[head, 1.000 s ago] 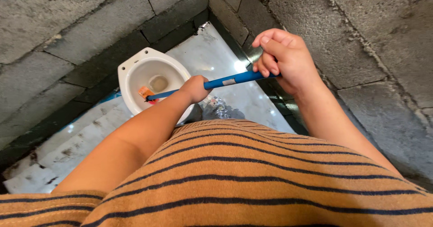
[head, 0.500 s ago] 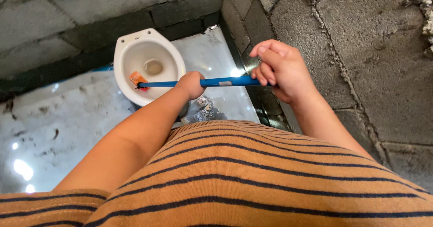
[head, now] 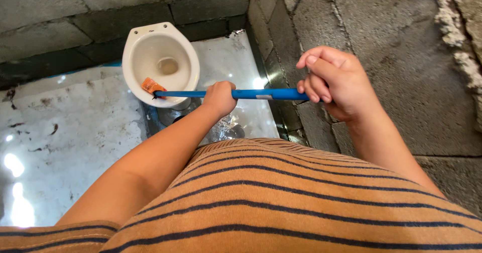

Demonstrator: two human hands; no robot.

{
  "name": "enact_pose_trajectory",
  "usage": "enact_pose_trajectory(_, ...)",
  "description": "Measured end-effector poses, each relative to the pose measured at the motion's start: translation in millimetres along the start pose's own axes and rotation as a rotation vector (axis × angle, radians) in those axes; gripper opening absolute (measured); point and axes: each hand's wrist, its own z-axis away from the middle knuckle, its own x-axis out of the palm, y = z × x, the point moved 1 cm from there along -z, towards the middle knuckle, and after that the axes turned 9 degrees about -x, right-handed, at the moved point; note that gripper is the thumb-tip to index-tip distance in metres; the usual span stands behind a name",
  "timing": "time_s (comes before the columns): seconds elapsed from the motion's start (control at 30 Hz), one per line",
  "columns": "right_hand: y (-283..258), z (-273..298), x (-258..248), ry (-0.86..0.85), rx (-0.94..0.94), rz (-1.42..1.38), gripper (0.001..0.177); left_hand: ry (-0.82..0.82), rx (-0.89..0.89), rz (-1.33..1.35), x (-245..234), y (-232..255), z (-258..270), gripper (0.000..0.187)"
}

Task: The person uses a long-handled toilet brush to scrub the interior of a white toilet bowl. The person repeatedly moves the brush in circular and back-and-forth motions inside the bowl, focusing on the sides and bottom.

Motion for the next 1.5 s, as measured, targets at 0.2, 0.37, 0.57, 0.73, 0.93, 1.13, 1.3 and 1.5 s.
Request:
enact_pose_trajectory(0.2, 15.0, 9.1, -7.8, 0.079, -0.01, -0.071, 0.018, -0.13, -0.035, -0.047, 3.6, 4.9, -1.8, 0.014)
enact_pose_trajectory(0.37, 24.2, -6.1, 6.5, 0.094, -0.008, -0.089, 0.018, -0.149, -0.046, -0.073, -7.0, -14.6, -12.7, 0.014)
enact_pose_trajectory(0.57, 37.1, -47.3, 58.2, 0.094, -0.075, -0.072, 0.019, -0.172, -0.031, -0.05, -33.7, -63.5, -42.6, 0.014)
enact_pose_trajectory(0.73, 32.5, -88.8, 98.6, 0.142, -0.109, -0.012, 0.018, -0.225, -0.006, -0.017, -62.6, -93.5, -68.7, 0.015)
enact_pose_trajectory(0.93, 35.5, -139.0, 142.3, 0.208, -0.108, -0.009, 0.019, -0.279, 0.055, 0.028, -90.2, -128.0, -108.4, 0.014)
enact_pose_trajectory(1.13, 46.4, -155.9, 173.3, 0.266, -0.076, -0.03, 0.019, -0.323, 0.098, 0.003, -98.3, -152.5, -127.7, 0.014)
enact_pose_trajectory(1.3, 48.6, -150.8, 169.4, 0.29, -0.051, -0.003, 0.02, -0.36, 0.072, 0.01, -91.0, -152.5, -128.1, 0.013)
enact_pose_trajectory(1.5, 51.1, -136.3, 154.0, 0.221, -0.016, -0.027, 0.019, -0.304, 0.036, 0.005, -77.1, -144.8, -116.9, 0.012)
